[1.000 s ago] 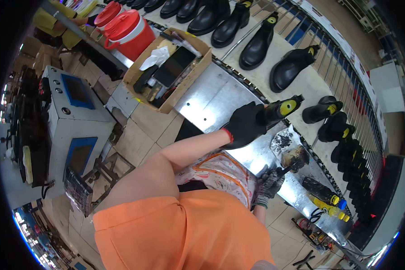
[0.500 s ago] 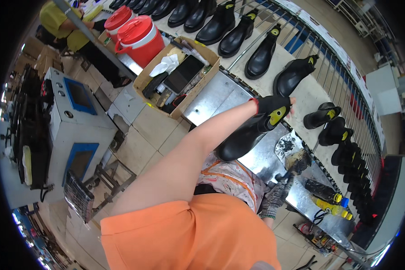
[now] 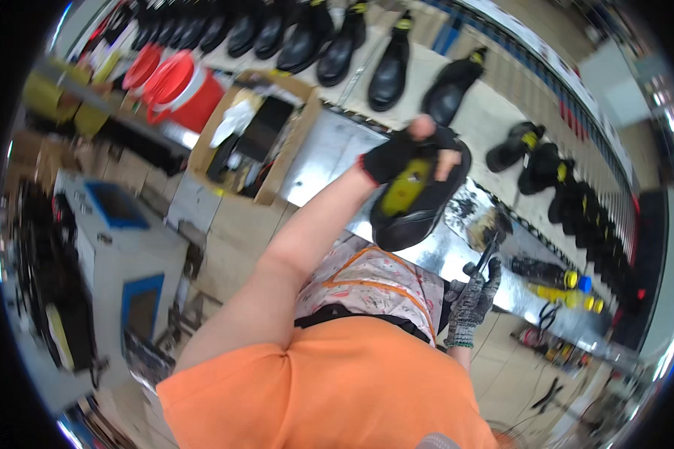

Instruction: Apply adhesive or sealant to the seams and edges of black leather boots using a brush tool.

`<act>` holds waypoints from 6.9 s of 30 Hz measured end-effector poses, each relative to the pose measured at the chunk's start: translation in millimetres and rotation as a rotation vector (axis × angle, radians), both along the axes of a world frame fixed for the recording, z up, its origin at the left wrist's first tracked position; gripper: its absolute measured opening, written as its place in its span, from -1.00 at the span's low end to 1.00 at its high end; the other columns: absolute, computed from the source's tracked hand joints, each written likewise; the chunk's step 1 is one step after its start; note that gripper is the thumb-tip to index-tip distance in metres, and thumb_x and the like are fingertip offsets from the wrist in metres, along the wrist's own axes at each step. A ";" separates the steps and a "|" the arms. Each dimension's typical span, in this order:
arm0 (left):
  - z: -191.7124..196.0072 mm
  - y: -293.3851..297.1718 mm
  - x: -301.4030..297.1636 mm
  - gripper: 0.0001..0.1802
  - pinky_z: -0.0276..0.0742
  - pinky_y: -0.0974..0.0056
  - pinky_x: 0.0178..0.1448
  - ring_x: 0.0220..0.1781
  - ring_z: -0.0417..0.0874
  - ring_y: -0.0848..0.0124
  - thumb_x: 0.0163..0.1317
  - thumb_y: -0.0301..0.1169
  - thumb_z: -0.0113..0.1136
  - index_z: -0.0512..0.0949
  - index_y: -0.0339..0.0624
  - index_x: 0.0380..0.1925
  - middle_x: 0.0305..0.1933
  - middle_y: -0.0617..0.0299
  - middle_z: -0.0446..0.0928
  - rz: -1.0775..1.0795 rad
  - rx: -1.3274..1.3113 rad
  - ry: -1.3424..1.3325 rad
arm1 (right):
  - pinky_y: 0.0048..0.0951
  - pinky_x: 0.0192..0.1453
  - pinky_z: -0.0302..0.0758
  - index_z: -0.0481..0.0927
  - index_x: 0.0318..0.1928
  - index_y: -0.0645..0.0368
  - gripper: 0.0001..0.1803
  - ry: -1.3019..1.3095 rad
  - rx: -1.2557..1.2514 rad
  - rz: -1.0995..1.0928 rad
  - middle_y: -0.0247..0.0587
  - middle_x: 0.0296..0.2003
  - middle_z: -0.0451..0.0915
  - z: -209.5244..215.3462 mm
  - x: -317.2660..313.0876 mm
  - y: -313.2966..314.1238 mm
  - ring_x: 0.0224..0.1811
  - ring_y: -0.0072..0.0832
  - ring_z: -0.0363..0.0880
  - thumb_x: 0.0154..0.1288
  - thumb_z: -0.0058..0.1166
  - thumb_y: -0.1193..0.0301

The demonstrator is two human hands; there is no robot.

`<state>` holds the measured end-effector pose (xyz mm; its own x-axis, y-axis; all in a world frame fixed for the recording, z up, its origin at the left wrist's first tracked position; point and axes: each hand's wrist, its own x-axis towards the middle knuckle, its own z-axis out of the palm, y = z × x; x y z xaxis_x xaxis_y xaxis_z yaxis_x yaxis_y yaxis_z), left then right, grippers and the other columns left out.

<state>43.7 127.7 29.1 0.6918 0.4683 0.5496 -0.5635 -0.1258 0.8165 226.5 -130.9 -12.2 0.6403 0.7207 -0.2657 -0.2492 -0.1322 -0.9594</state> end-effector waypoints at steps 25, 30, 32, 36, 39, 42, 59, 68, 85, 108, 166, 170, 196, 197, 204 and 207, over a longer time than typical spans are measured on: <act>32.8 -15.8 16.3 0.04 0.18 0.18 0.15 -0.52 0.46 0.34 -0.26 0.68 -0.51 0.49 -0.12 -0.89 -0.70 0.24 0.51 -0.192 0.196 0.003 | -0.32 0.07 0.46 0.42 0.11 0.14 -0.48 -1.013 0.026 0.786 -0.13 -0.01 0.50 135.7 44.6 28.5 0.01 -0.32 0.50 0.05 0.06 0.59; 34.2 -18.1 20.5 0.04 0.17 0.18 0.15 -0.52 0.47 0.33 -0.29 0.69 -0.51 0.49 -0.10 -0.89 -0.72 0.25 0.50 -0.214 0.228 0.019 | -0.28 0.15 0.41 0.50 0.06 0.01 -0.47 -1.168 -0.174 0.880 -0.10 0.01 0.48 152.9 38.8 24.7 0.07 -0.14 0.44 0.00 0.03 0.63; 33.8 -18.7 22.1 0.04 0.17 0.18 0.15 -0.52 0.47 0.33 -0.29 0.69 -0.51 0.49 -0.10 -0.89 -0.72 0.26 0.50 -0.227 0.212 0.015 | -0.27 0.14 0.41 0.50 0.06 -0.03 -0.47 -1.179 -0.180 0.880 -0.09 0.01 0.47 154.1 41.0 25.2 0.07 -0.13 0.45 0.00 0.05 0.61; 33.9 -18.8 24.9 0.04 0.16 0.17 0.14 -0.52 0.46 0.33 -0.30 0.70 -0.49 0.50 -0.09 -0.88 -0.72 0.27 0.50 -0.236 0.218 -0.015 | -0.27 -0.03 0.52 0.43 0.15 -0.17 -0.38 -1.241 -0.030 0.855 -0.07 0.04 0.45 154.6 41.0 28.4 -0.03 -0.12 0.51 -0.01 -0.01 0.55; 35.2 -19.2 25.0 0.03 0.16 0.18 0.14 -0.53 0.46 0.33 -0.29 0.70 -0.48 0.50 -0.09 -0.88 -0.72 0.27 0.50 -0.235 0.238 0.009 | -0.30 0.07 0.47 0.46 0.13 -0.09 -0.40 -1.256 0.017 0.879 -0.13 0.04 0.47 157.8 39.8 32.2 0.02 -0.15 0.49 -0.02 -0.03 0.57; 34.9 -19.9 24.7 0.03 0.14 0.18 0.15 -0.52 0.46 0.33 -0.29 0.70 -0.49 0.49 -0.09 -0.88 -0.72 0.27 0.50 -0.249 0.215 0.009 | -0.30 0.09 0.45 0.48 0.10 -0.04 -0.47 -1.284 0.073 0.915 -0.19 0.02 0.50 162.6 42.3 37.2 0.02 -0.19 0.50 0.03 0.01 0.54; -29.2 42.7 -19.8 0.06 0.01 0.21 0.22 -0.37 0.35 0.34 -0.26 0.68 -0.58 0.44 -0.16 -0.83 -0.65 0.15 0.47 -0.173 -0.176 -0.207 | -0.39 -0.09 0.44 0.55 -0.01 0.10 -0.37 -0.727 0.197 0.862 -0.19 -0.10 0.58 57.8 20.9 65.9 -0.20 -0.35 0.53 0.26 -0.32 -0.12; -77.6 86.0 -43.2 0.13 0.04 0.29 0.14 -0.30 0.34 0.35 -0.17 0.64 -0.66 0.53 -0.24 -0.66 -0.51 0.09 0.50 -0.179 -0.368 -0.301 | -0.39 0.03 0.45 0.57 -0.02 0.12 -0.61 -0.692 0.013 0.985 -0.16 -0.12 0.61 13.3 27.0 72.7 -0.08 -0.32 0.57 0.09 -0.03 0.57; -125.9 121.8 -71.0 0.01 0.35 0.27 0.00 -0.30 0.51 0.27 -0.02 0.54 -0.40 0.57 -0.29 -0.50 -0.51 0.07 0.52 0.123 -0.559 -0.213 | -0.69 -0.55 0.34 0.55 -0.04 0.15 -0.75 0.004 -0.136 0.741 -0.30 -0.31 0.62 -15.6 23.6 44.4 -0.60 -0.73 0.39 0.32 -0.06 0.40; -85.3 23.4 -73.4 -0.38 0.47 0.22 -0.24 -0.32 0.62 0.20 0.04 0.16 0.18 0.42 -0.17 -0.20 -0.37 0.12 0.57 1.213 0.330 0.660 | -0.77 -0.72 0.18 0.48 0.01 0.26 -0.11 0.452 -0.110 0.224 -0.18 -0.28 0.59 -26.9 27.3 27.5 -0.76 -0.74 0.22 0.23 -0.45 -0.35; -20.6 -153.7 -13.3 -0.47 0.59 0.44 -0.41 -0.34 0.62 0.36 0.07 -0.57 0.12 0.29 -0.14 0.10 -0.17 0.13 0.50 0.400 -1.215 0.535 | -0.36 0.00 0.48 0.58 -0.14 0.25 -0.60 -0.734 -0.054 0.731 -0.09 -0.17 0.61 72.5 14.7 -36.8 -0.11 -0.24 0.60 0.23 -0.06 0.18; -22.5 -142.3 -12.7 -0.55 0.60 0.43 -0.33 -0.28 0.64 0.29 0.14 -0.54 0.04 0.30 -0.30 0.08 -0.10 0.04 0.51 0.156 -1.159 0.393 | -0.29 0.05 0.44 0.56 -0.13 0.31 -0.08 -0.652 -0.043 0.702 -0.03 -0.17 0.60 78.3 9.6 -39.9 -0.09 -0.16 0.57 0.20 -0.47 -0.35; -22.0 19.0 84.1 -0.43 0.65 0.26 -0.31 -0.19 0.62 0.29 0.05 -0.48 0.18 0.29 -0.21 0.12 -0.08 0.10 0.49 0.113 -0.761 0.430 | -0.64 -0.65 0.34 0.15 0.23 0.01 -0.54 0.204 0.190 -0.034 -0.39 -0.42 0.40 -104.5 28.7 5.9 -0.67 -0.69 0.30 0.34 -0.16 0.50; -23.4 34.0 104.7 -0.43 0.65 0.26 -0.31 -0.19 0.62 0.29 0.05 -0.48 0.18 0.29 -0.21 0.12 -0.08 0.10 0.49 0.111 -0.747 0.423 | -0.65 -0.64 0.34 0.17 0.21 0.02 -0.56 0.342 0.188 -0.048 -0.40 -0.42 0.40 -105.3 29.1 7.6 -0.65 -0.69 0.31 0.35 -0.16 0.47; -57.3 87.7 217.0 -0.56 0.53 0.13 -0.18 -0.14 0.61 0.06 0.20 -0.14 0.02 0.44 -0.25 -0.08 -0.24 -0.12 0.57 0.771 0.176 0.936 | -0.63 -0.58 0.37 0.28 0.08 0.08 -0.68 0.321 0.165 -0.034 -0.36 -0.39 0.45 -118.3 26.7 3.2 -0.59 -0.65 0.34 0.32 -0.16 0.53; -72.5 85.7 228.8 -0.34 0.46 0.08 0.01 -0.06 0.55 -0.03 0.08 -0.04 0.14 0.35 -0.20 0.12 -0.11 -0.13 0.54 0.756 0.269 0.854 | -0.63 -0.56 0.38 0.31 0.06 0.05 -0.67 0.490 0.207 -0.075 -0.35 -0.38 0.45 -120.5 30.1 3.7 -0.58 -0.63 0.35 0.30 -0.18 0.59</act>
